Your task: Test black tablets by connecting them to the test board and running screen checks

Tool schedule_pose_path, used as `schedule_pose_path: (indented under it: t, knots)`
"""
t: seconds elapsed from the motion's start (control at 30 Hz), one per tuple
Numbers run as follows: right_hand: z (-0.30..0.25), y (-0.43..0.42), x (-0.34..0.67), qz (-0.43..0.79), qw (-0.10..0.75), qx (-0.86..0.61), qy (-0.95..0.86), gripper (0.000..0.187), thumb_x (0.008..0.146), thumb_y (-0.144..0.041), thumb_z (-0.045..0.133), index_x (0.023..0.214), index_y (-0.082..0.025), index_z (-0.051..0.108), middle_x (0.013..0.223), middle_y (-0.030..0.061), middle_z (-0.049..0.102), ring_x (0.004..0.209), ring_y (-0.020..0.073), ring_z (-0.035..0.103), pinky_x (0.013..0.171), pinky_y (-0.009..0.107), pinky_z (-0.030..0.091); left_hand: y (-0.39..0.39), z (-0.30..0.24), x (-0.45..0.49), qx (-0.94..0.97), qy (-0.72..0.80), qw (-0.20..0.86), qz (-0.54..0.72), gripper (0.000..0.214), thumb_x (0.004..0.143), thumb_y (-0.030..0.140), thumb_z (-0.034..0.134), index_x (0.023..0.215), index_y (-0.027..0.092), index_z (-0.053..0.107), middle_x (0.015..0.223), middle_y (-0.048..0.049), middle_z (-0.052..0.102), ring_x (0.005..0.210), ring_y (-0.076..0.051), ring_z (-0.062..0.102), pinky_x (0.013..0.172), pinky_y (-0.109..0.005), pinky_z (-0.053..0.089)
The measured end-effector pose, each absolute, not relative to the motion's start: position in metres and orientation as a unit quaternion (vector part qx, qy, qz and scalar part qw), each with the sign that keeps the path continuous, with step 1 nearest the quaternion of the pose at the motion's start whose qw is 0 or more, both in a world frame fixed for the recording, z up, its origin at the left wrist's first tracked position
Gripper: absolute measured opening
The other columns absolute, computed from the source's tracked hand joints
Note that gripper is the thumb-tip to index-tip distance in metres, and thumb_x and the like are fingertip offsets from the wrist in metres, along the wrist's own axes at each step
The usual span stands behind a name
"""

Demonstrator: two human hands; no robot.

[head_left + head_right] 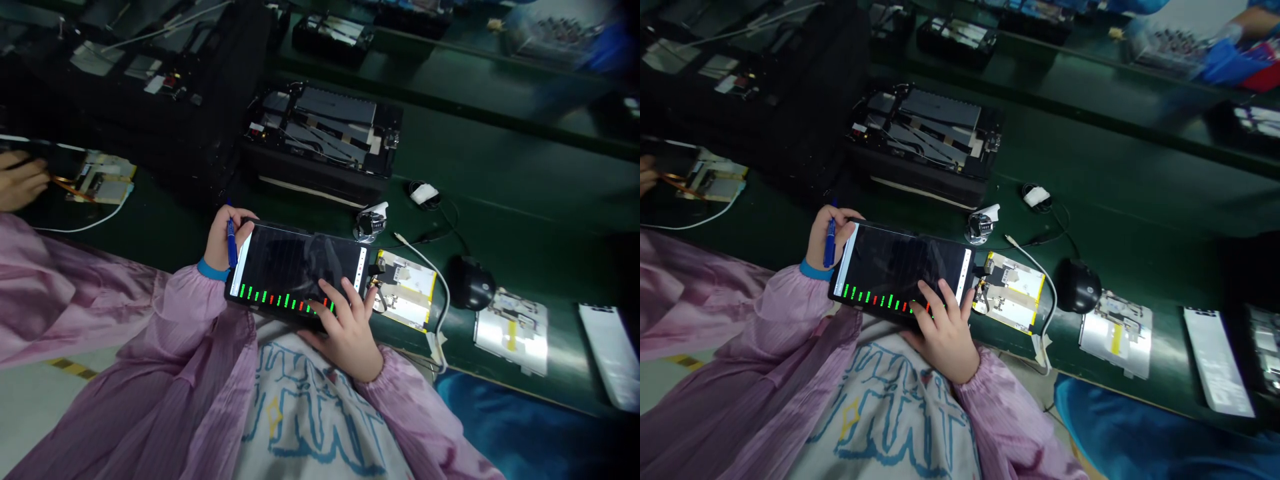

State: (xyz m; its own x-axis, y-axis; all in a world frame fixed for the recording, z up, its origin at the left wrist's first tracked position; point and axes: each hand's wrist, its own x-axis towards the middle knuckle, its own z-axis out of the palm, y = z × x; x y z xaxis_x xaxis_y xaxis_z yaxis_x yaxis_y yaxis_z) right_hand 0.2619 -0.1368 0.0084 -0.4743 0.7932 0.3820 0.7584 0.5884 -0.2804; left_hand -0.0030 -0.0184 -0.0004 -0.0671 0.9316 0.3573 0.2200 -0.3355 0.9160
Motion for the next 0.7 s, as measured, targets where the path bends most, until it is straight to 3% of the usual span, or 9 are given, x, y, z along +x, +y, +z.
schedule_pose_path:
  t: [0.17, 0.47, 0.57, 0.7]
  knots:
    - [0.026, -0.108, 0.296, 0.053, 0.365, -0.478, -0.797, 0.062, 0.079, -0.069, 0.048, 0.12, -0.022, 0.049, 0.127, 0.0167, 0.053, 0.133, 0.0433, 0.034, 0.107, 0.072, 0.012, -0.018, 0.0, -0.002, 0.581, 0.484, 0.335, 0.562, 0.031, 0.083, 0.035, 0.067, 0.076, 0.02, 0.041, 0.09, -0.0068, 0.067, 0.081, -0.018, 0.063, 0.076, -0.036, 0.047]
    - [-0.01, -0.042, 0.337, 0.128, 0.491, -0.513, -0.693, 0.045, 0.09, -0.055, 0.039, 0.115, -0.021, 0.051, 0.113, 0.0141, 0.058, 0.117, 0.0351, 0.051, 0.099, 0.06, 0.037, -0.018, 0.005, 0.001, 0.566, 0.455, 0.353, 0.59, 0.028, 0.081, 0.033, 0.067, 0.079, 0.023, 0.041, 0.089, -0.0044, 0.069, 0.075, -0.019, 0.063, 0.064, -0.033, 0.047]
    - [-0.012, -0.046, 0.338, 0.148, 0.498, -0.503, -0.691, 0.045, 0.088, -0.057, 0.04, 0.114, -0.022, 0.052, 0.113, 0.0128, 0.058, 0.114, 0.0341, 0.052, 0.1, 0.058, 0.038, -0.015, 0.005, 0.005, 0.547, 0.451, 0.33, 0.623, 0.034, 0.078, 0.04, 0.069, 0.077, 0.023, 0.04, 0.084, -0.0039, 0.068, 0.07, -0.019, 0.063, 0.058, -0.032, 0.047]
    - [-0.006, -0.048, 0.338, 0.17, 0.448, -0.52, -0.707, 0.05, 0.088, -0.063, 0.033, 0.114, -0.024, 0.049, 0.112, 0.0126, 0.058, 0.113, 0.035, 0.055, 0.101, 0.06, 0.036, -0.007, 0.004, 0.011, 0.529, 0.445, 0.26, 0.674, 0.042, 0.069, 0.045, 0.073, 0.071, 0.022, 0.039, 0.066, -0.0011, 0.062, 0.06, -0.018, 0.061, 0.049, -0.027, 0.042]
